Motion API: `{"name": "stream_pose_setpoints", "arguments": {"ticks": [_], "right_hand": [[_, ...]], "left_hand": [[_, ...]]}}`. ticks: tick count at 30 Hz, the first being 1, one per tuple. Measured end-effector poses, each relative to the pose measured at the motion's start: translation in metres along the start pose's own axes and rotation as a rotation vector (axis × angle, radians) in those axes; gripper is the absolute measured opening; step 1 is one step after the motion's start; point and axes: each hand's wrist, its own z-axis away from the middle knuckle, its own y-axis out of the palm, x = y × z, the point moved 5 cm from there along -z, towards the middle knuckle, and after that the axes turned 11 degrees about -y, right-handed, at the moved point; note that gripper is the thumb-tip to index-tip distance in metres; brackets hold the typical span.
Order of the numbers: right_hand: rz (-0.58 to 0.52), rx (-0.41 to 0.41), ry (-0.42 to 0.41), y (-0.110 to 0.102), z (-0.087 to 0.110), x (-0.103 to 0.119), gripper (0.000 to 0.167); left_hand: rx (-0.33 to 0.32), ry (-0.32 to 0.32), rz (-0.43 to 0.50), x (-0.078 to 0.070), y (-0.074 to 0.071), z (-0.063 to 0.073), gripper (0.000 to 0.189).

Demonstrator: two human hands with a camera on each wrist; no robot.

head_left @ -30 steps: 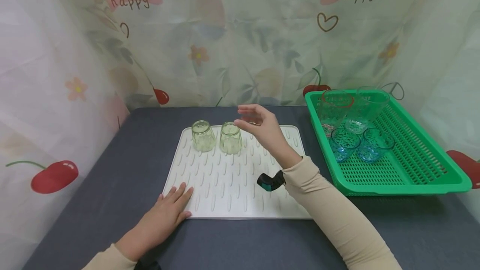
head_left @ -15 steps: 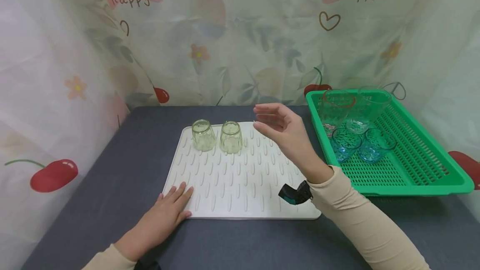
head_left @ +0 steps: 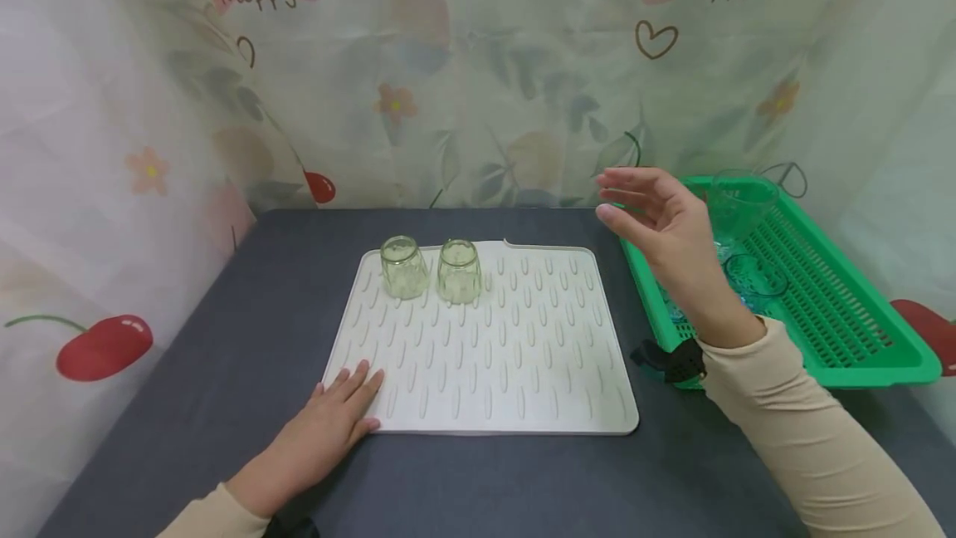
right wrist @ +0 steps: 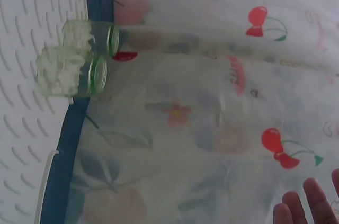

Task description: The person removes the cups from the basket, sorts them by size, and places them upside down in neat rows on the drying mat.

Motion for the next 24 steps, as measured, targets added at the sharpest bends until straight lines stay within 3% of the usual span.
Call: {"name": "stream_pose_setpoints", "arguments": {"ticks": [8, 14, 24], "right_hand": [[0.079, 0.018, 0.013, -0.048, -0.006, -0.012, 0.039], [0.163, 0.055, 0.036, -0.082, -0.006, -0.034, 0.041], [0.431, 0.210, 0.236, -0.124, 0.001, -0.075, 0.045]], "left_hand": [[0.004, -0.002, -0.004, 0.000, 0.000, 0.001, 0.058], [0.008, 0.001, -0.007, 0.000, 0.000, 0.000, 0.058], [0.015, 0.010, -0.007, -0.001, -0.001, 0.000, 0.057]]}}
